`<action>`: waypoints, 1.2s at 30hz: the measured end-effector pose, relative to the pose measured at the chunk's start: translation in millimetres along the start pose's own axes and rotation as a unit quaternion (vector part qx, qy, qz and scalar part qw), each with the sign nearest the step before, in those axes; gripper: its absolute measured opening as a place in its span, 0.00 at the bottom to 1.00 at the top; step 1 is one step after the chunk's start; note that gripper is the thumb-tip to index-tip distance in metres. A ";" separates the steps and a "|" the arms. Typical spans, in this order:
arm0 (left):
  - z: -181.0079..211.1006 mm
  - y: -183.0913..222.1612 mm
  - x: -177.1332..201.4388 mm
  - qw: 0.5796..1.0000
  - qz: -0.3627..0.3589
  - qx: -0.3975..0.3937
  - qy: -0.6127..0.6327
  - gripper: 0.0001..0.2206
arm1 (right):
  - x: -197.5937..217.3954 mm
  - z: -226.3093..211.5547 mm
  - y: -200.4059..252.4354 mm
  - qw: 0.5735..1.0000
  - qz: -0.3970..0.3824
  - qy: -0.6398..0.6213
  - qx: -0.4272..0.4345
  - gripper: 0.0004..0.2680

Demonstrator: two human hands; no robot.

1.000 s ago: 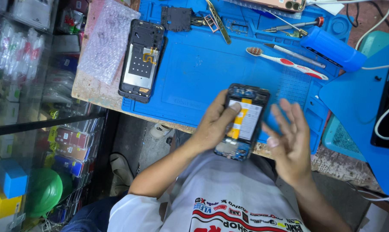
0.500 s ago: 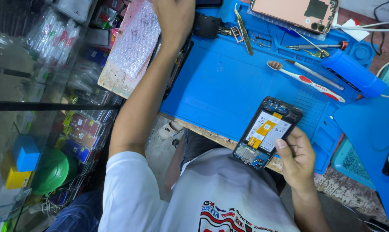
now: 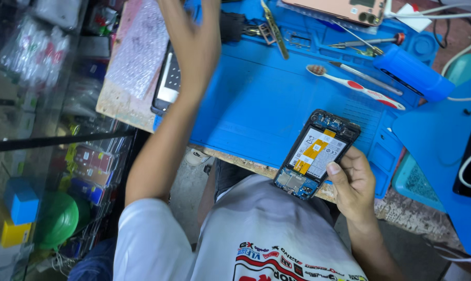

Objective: The person disassembles a mobile phone by removing the internal battery and motherboard, then reconnects cables to the screen assembly and tests the device with a charging cable.

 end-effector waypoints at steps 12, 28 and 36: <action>160.2 145.2 2.9 0.830 -0.386 0.280 0.289 0.16 | -9.7 -9.3 -10.6 0.998 0.025 -0.058 -0.016 0.13; 153.7 136.2 -8.0 0.841 -0.376 0.282 0.266 0.15 | -14.1 -16.4 -18.4 0.996 0.070 0.050 -0.002 0.10; 148.6 138.1 -21.7 0.833 -0.367 0.308 0.277 0.14 | -8.1 -17.2 -24.7 0.996 0.082 0.010 -0.038 0.15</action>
Point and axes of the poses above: each hand's wrist, its own y-axis away from the middle knuckle, its own x-axis out of the back of the hand, z = x × y, the point moved 1 cm from there along -y, towards the middle knuckle, and after that the axes turned 1 degree about z, right-handed, at the moved point
